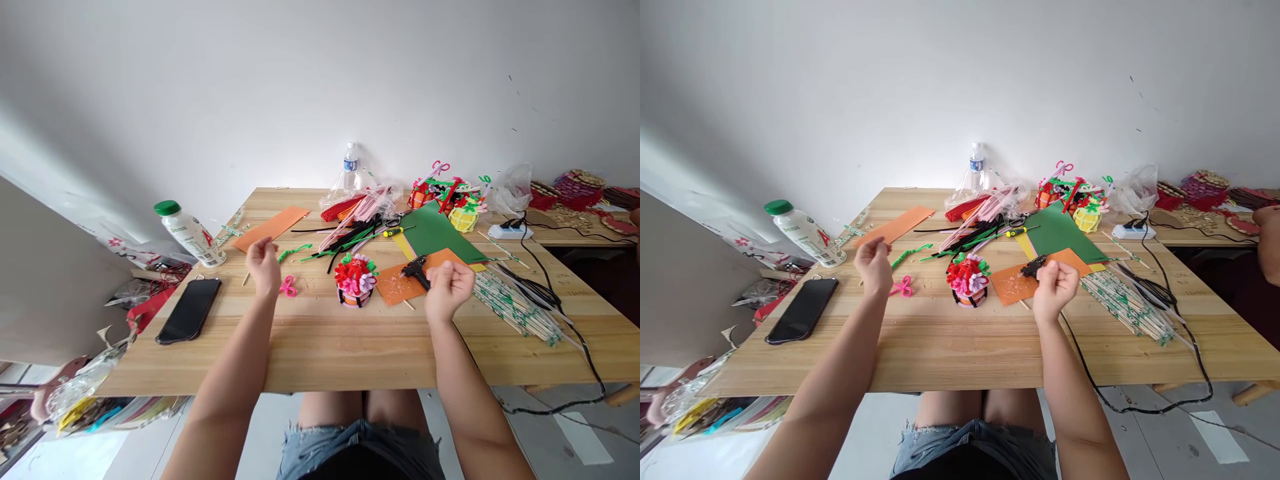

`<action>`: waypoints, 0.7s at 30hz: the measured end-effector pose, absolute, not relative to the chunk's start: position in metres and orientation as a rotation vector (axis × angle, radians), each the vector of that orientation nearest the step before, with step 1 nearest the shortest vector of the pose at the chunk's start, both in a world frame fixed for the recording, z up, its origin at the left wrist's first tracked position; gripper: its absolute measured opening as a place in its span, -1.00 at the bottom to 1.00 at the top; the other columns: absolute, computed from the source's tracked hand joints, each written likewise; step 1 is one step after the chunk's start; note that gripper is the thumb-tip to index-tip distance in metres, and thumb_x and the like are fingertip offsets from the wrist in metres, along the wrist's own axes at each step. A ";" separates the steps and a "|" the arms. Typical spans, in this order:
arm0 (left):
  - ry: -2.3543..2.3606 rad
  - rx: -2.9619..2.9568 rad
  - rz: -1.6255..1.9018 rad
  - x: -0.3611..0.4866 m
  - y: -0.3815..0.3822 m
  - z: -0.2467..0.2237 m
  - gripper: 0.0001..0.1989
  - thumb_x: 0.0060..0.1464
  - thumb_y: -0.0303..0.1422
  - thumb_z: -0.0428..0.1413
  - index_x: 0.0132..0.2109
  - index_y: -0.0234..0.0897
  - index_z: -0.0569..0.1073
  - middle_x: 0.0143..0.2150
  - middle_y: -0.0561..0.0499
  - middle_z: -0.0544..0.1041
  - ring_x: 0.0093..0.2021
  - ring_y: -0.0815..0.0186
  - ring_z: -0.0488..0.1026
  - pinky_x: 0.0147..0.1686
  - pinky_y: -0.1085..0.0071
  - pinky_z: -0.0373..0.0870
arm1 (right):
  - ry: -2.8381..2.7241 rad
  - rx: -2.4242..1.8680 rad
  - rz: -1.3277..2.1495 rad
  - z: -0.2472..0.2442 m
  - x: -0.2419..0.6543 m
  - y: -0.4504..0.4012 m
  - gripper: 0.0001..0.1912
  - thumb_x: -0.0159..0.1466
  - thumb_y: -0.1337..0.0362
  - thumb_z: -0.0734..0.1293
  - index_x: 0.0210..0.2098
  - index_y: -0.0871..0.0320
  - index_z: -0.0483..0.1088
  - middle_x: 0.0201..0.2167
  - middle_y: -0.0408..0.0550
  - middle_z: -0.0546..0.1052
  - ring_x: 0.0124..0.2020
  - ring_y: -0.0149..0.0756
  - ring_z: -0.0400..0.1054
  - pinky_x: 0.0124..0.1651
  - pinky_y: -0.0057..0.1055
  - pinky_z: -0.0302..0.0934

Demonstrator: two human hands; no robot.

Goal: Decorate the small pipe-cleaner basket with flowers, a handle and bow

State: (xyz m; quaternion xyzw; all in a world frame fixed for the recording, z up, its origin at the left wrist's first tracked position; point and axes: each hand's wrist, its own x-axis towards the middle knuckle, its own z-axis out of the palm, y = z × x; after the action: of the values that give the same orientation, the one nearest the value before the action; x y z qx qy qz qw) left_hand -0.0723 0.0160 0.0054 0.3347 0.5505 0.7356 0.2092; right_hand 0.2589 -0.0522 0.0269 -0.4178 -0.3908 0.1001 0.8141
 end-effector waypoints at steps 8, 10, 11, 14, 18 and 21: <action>1.920 0.797 1.860 -0.119 0.032 -0.015 -0.73 0.04 -0.44 -0.07 -0.15 -0.42 0.43 -0.40 -0.02 0.46 -0.36 0.36 0.46 -0.22 0.40 0.42 | -0.835 -0.988 0.232 0.030 0.261 -0.048 -0.64 0.19 -0.01 0.37 -0.48 0.16 0.35 -0.56 -0.19 0.43 -0.47 -0.35 0.43 -0.21 -0.25 0.38; 1.972 0.864 1.755 -0.119 0.032 -0.018 -0.70 0.04 -0.40 -0.05 -0.12 -0.44 0.45 -0.35 -0.07 0.50 -0.31 0.31 0.48 -0.21 0.38 0.43 | -0.840 -0.987 0.247 0.030 0.258 -0.050 -0.65 0.16 0.00 0.40 -0.47 0.17 0.37 -0.58 -0.20 0.44 -0.47 -0.35 0.43 -0.21 -0.26 0.38; 1.999 0.907 1.692 -0.119 0.032 -0.019 -0.67 0.05 -0.37 -0.04 -0.11 -0.44 0.46 -0.32 -0.09 0.52 -0.29 0.28 0.49 -0.21 0.36 0.43 | -0.843 -0.981 0.259 0.030 0.256 -0.051 -0.66 0.15 0.01 0.42 -0.47 0.17 0.37 -0.61 -0.23 0.42 -0.50 -0.36 0.41 -0.23 -0.27 0.38; 2.081 1.064 1.460 -0.119 0.032 -0.020 -0.65 0.03 -0.27 0.02 -0.12 -0.41 0.50 -0.25 -0.14 0.55 -0.20 0.16 0.50 -0.16 0.28 0.43 | -0.853 -0.967 0.257 0.033 0.255 -0.054 -0.63 0.20 -0.01 0.37 -0.51 0.16 0.36 -0.71 -0.30 0.31 -0.59 -0.41 0.34 -0.28 -0.29 0.38; 2.209 1.275 1.129 -0.116 0.030 -0.024 -0.77 -0.15 -0.29 0.18 -0.31 -0.33 0.54 -0.10 -0.23 0.55 0.04 -0.08 0.42 0.06 0.09 0.30 | -0.845 -1.003 0.264 0.035 0.256 -0.058 -0.70 0.14 0.07 0.44 -0.36 0.20 0.44 -0.62 -0.23 0.45 -0.62 -0.48 0.27 -0.49 -0.48 0.23; 2.305 1.366 0.968 -0.113 0.026 -0.028 -0.83 -0.14 -0.28 0.20 -0.41 -0.31 0.50 0.00 -0.32 0.50 0.14 -0.21 0.31 0.12 -0.05 0.19 | -0.905 -1.033 0.378 0.034 0.255 -0.061 -0.72 0.13 0.10 0.45 -0.37 0.21 0.46 -0.64 -0.21 0.45 -0.66 -0.51 0.22 -0.56 -0.52 0.14</action>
State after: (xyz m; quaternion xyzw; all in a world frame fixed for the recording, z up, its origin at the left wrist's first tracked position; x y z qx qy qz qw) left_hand -0.1126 0.0265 -0.0277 0.4744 0.8005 0.3360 0.1459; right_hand 0.2552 -0.0606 0.0339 -0.4741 -0.4153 0.1733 0.7568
